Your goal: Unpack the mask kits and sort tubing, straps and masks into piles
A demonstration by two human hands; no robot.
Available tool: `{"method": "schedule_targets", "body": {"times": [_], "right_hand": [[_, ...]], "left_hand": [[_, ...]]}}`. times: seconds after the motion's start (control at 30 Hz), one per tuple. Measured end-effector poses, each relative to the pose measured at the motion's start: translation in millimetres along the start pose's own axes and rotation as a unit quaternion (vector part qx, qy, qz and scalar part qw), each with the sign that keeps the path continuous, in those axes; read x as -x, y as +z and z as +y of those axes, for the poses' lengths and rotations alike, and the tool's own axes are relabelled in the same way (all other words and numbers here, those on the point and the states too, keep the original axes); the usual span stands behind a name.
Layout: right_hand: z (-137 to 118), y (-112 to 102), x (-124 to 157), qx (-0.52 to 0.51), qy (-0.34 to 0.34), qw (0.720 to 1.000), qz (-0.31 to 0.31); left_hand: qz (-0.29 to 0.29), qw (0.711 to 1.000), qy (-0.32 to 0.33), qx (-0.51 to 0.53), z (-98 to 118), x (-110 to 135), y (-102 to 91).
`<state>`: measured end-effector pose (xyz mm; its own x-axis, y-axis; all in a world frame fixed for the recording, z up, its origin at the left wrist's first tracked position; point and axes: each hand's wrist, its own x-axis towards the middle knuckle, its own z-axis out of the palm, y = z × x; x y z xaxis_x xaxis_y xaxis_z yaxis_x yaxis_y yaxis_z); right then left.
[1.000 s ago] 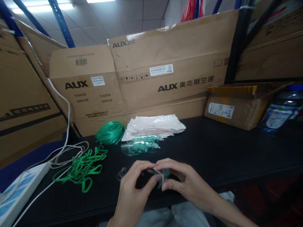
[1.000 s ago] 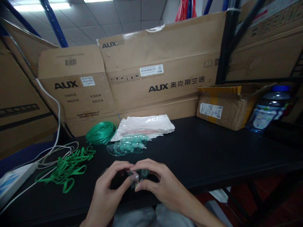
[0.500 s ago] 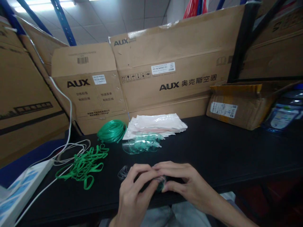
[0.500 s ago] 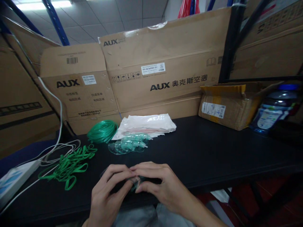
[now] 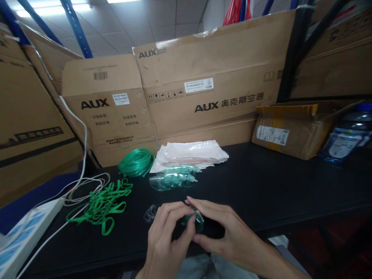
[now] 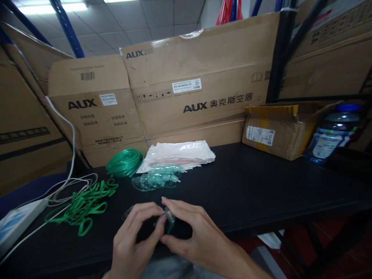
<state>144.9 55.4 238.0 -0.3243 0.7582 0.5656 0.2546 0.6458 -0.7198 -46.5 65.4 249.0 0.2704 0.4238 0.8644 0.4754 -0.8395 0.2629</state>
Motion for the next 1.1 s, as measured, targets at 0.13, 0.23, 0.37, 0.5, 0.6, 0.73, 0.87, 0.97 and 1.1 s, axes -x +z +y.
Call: {"method": "schedule_targets", "body": {"times": [0.13,0.23,0.37,0.5,0.6,0.73,0.87,0.97,1.1], "right_hand": [[1,-1,-1,0.002,-0.031,0.999,0.01],[1,-1,-1,0.019,-0.052,0.998,0.005],[4,1,0,0.04,-0.078,0.996,-0.011],[1,-1,-2,0.043,-0.083,0.995,-0.028],[-3,-4,-2,0.05,-0.071,0.996,-0.034],[-4,-5,2,0.071,-0.044,0.996,-0.011],[-2,-6,-1,0.066,-0.007,0.998,-0.007],[-4,-6,-8,0.032,0.006,0.999,-0.02],[-5,-6,-9,0.02,0.04,0.999,-0.012]], "left_hand": [[-0.028,0.999,-0.005,0.018,0,-2,0.6],[-0.027,0.999,-0.002,0.03,0,-3,-0.1],[-0.017,0.999,-0.004,0.035,0,-2,-1.0],[-0.007,1.0,0.006,0.027,-2,-1,-1.7],[-0.017,1.0,-0.005,0.025,-4,0,-1.7],[-0.026,0.997,-0.041,0.061,-3,-1,-0.2],[-0.027,0.991,-0.086,0.1,0,-6,0.2],[-0.081,0.984,-0.12,0.108,0,-12,-7.4],[-0.178,0.968,-0.173,0.029,-17,-20,-38.3]]}}
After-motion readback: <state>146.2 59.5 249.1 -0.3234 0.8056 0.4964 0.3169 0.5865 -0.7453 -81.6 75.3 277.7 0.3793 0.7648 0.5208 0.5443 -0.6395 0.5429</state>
